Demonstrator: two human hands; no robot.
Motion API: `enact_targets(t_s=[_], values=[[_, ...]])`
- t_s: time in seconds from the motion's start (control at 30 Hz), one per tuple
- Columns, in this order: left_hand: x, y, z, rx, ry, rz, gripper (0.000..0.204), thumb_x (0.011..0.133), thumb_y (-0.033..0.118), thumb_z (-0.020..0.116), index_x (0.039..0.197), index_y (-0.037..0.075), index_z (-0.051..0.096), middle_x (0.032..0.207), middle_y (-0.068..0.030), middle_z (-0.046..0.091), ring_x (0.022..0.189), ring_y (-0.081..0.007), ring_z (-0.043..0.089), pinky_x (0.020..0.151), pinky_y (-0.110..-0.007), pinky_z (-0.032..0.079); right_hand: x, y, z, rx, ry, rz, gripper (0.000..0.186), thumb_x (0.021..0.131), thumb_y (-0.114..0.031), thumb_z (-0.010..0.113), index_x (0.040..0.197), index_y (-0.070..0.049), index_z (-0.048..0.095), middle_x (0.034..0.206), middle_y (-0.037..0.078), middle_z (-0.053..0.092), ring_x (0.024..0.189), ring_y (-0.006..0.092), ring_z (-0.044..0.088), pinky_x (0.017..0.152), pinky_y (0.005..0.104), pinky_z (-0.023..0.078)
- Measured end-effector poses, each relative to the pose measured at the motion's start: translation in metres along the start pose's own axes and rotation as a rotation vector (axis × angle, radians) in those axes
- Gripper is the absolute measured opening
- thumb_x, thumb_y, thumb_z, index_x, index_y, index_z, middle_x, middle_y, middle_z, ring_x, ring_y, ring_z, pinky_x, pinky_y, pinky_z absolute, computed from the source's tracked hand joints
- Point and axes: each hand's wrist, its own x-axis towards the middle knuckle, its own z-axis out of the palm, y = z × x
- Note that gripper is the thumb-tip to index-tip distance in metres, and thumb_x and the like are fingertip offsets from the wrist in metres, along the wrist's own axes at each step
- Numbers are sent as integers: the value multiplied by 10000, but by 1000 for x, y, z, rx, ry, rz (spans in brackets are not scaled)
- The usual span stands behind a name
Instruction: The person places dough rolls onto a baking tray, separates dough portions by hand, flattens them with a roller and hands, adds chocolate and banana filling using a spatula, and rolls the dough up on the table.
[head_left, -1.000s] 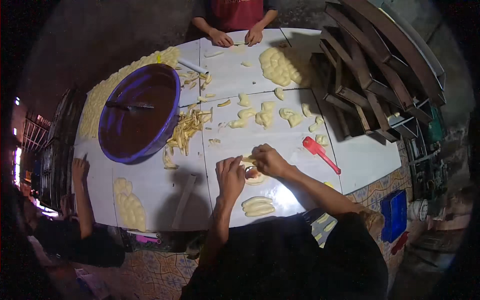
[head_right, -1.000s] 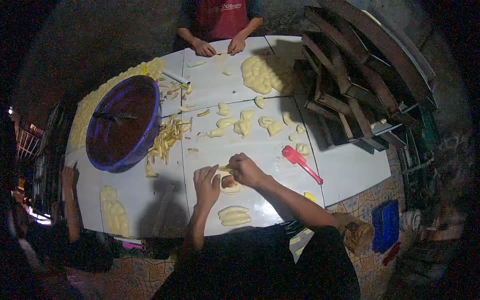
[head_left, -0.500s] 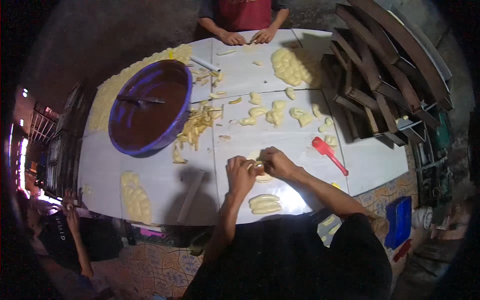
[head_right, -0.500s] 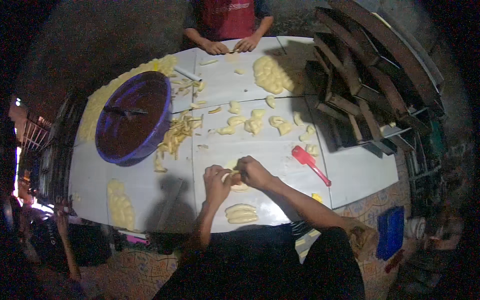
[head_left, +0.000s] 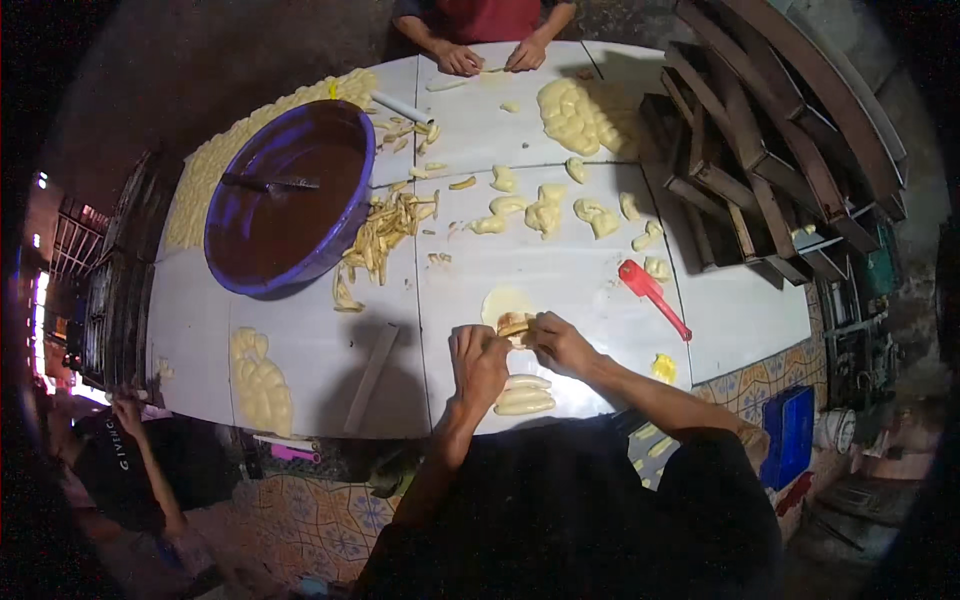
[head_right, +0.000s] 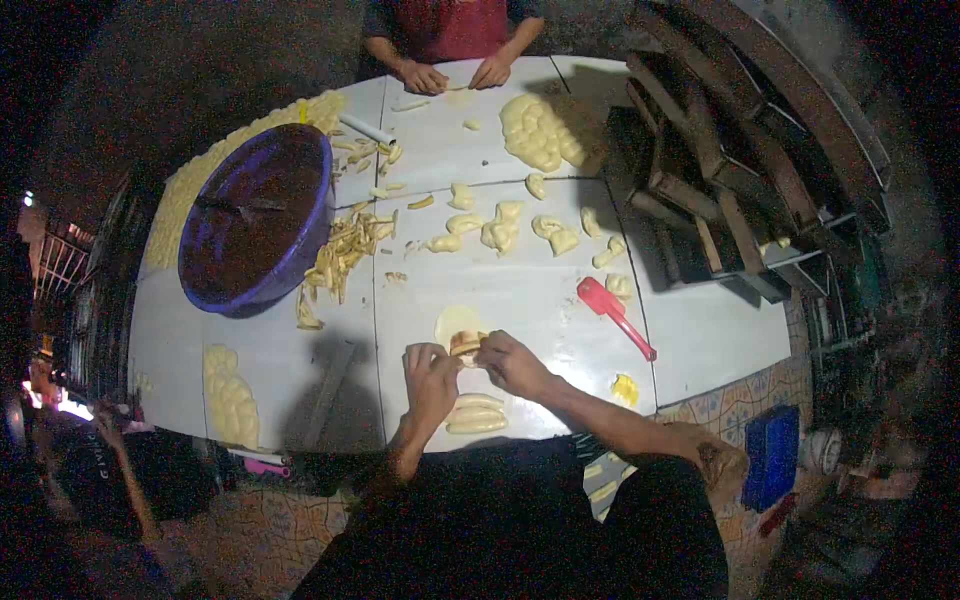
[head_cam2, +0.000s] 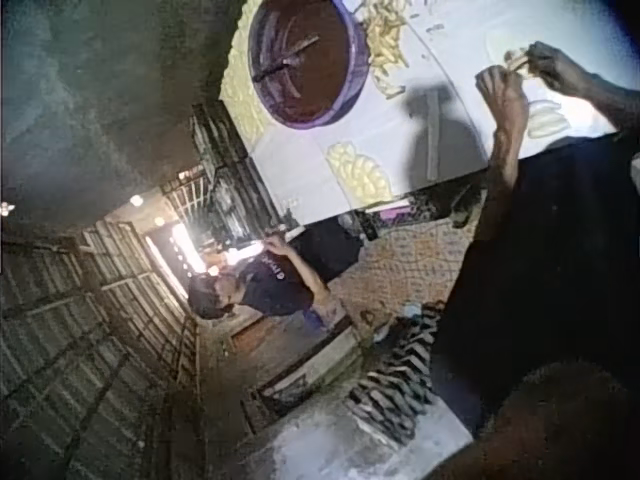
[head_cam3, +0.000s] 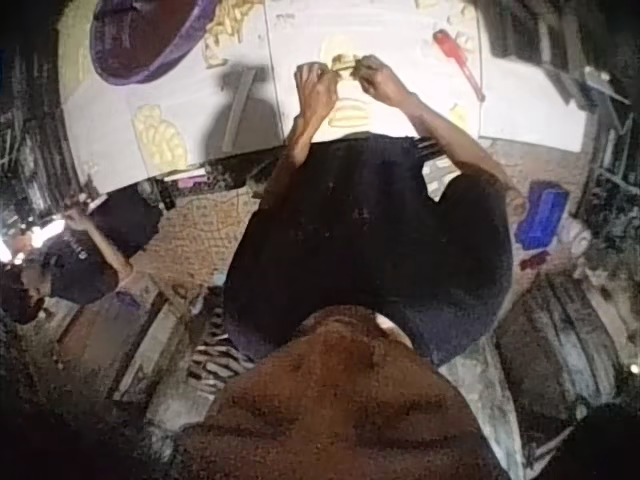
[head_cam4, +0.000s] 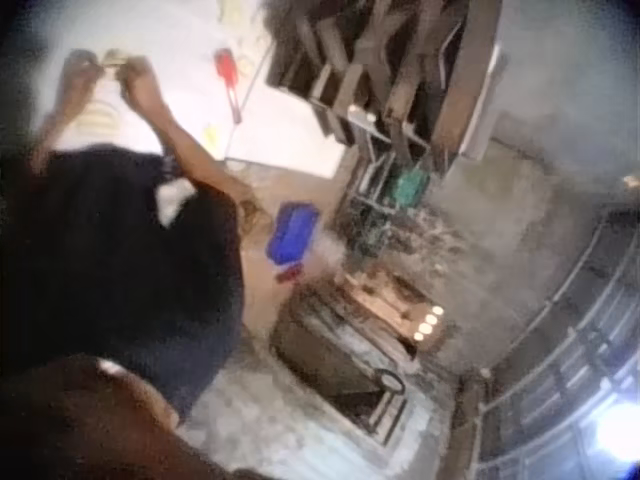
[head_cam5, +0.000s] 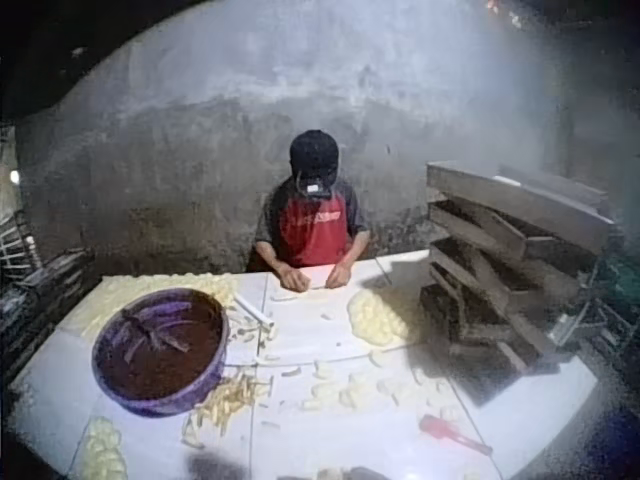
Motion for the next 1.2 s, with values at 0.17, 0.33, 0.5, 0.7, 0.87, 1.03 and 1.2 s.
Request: enact_targets(t_s=[0.17, 0.33, 0.5, 0.7, 0.87, 1.03, 1.2], values=[[15, -7, 22, -113, 257, -280, 92, 788, -32, 665, 833, 35, 710, 978, -124, 596, 989, -332, 515, 902, -459, 398, 40, -16, -6, 147, 169, 254, 291, 737, 53, 661, 1016, -17, 702, 989, 154, 651, 965, 384, 592, 844, 465, 511], [5, -13, 23, 153, 133, -188, 203, 781, 25, 655, 947, 78, 760, 1055, -111, 571, 1102, -350, 468, 975, -533, 337, 27, 9, 6, -1, 23, 164, 254, 761, 41, 641, 1000, 0, 719, 1177, 217, 609, 1067, 397, 579, 950, 441, 515], [10, -4, 7, 16, -95, 17, 450, 801, 74, 702, 1237, -7, 620, 1202, -189, 527, 1179, -357, 457, 1008, -536, 351, 26, -5, -7, -84, 42, 15, 348, 812, 35, 640, 1158, 6, 638, 1166, 227, 610, 1059, 421, 583, 916, 464, 519], [8, -35, 28, 282, 134, -35, 222, 811, 71, 707, 1015, 11, 645, 1122, -217, 545, 1133, -408, 514, 1001, -566, 370, 40, -2, 5, -249, 233, 83, 222, 884, -68, 679, 1086, 21, 663, 1264, 249, 583, 1099, 429, 580, 919, 504, 505], [8, -10, 19, 308, -116, -132, 608, 917, 306, 668, 1366, -73, 515, 1526, -389, 320, 1456, -559, 232, 1138, -685, 214, 17, -5, 13, -382, -2, 298, 572, 1010, -336, 512, 1478, -12, 455, 1601, 287, 296, 1474, 459, 307, 1162, 558, 305], [78, -64, 44, 431, -107, -355, 684, 1053, 336, 382, 1543, -120, 238, 1632, -344, 148, 1543, -474, 43, 1192, -676, 41, 108, 23, 29, -510, 142, 358, 601, 1054, -374, 381, 1528, -6, 359, 1607, 310, 249, 1510, 458, 220, 1198, 568, 238], [103, -73, 28, 177, 48, -302, 739, 1018, 275, 534, 1542, -131, 207, 1600, -312, 287, 1525, -455, 182, 1187, -645, 107, 118, 42, 3, 17, 471, 335, 457, 1042, -269, 456, 1352, 49, 565, 1456, 311, 474, 1348, 451, 468, 1106, 483, 398]])
